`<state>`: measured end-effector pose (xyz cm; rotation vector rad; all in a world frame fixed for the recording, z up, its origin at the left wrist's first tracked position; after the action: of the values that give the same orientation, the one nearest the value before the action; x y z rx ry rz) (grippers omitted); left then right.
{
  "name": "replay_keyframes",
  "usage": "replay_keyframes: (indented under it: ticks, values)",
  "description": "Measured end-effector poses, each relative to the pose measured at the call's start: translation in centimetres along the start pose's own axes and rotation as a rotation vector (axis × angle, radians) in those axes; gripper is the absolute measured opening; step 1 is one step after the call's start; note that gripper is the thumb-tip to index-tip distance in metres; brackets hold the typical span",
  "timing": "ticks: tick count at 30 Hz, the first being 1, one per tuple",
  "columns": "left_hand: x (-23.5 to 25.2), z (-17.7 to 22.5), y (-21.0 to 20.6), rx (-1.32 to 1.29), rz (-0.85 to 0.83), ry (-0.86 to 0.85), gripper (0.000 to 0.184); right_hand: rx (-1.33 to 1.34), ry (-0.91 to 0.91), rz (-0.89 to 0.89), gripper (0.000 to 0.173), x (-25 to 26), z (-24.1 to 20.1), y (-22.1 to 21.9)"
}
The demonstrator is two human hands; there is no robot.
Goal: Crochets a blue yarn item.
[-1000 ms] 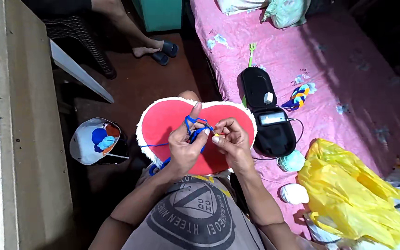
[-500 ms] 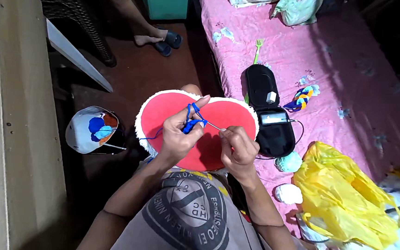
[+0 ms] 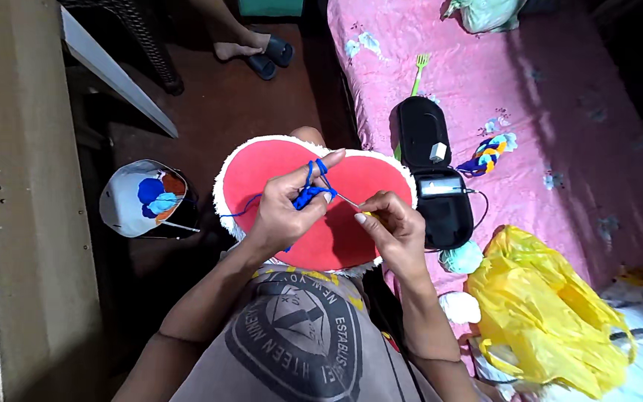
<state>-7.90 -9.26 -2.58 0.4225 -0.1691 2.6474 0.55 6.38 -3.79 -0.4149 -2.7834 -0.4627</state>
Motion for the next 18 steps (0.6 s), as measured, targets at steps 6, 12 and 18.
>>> replay_keyframes:
  ticks: [6, 12, 18]
  values:
    - [-0.4, -0.9, -0.6, -0.141, 0.001, 0.089, 0.058, 0.237, -0.170, -0.048, 0.014, 0.1, 1.1, -0.8]
    - [-1.4, -3.2, -1.4, -0.431, 0.132, 0.219, 0.054, 0.867, -0.510, -0.130, 0.028, -0.9, 3.6, -4.1]
    - [-1.2, -4.0, -2.0, -0.443, 0.122, 0.269, 0.057, 0.851, -0.477, -0.018, 0.017, -0.9, 3.7, -3.5]
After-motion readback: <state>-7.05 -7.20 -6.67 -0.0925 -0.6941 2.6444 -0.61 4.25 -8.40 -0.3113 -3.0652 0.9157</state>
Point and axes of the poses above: each hand's wrist, its own x-axis towards the middle knuckle, its own y-axis out of the back of the hand, z = x × y, the point moved 10 cm from there along x, towards the middle knuckle, and after that the axes turned 4 degrees about z, right-handed, at the moved point
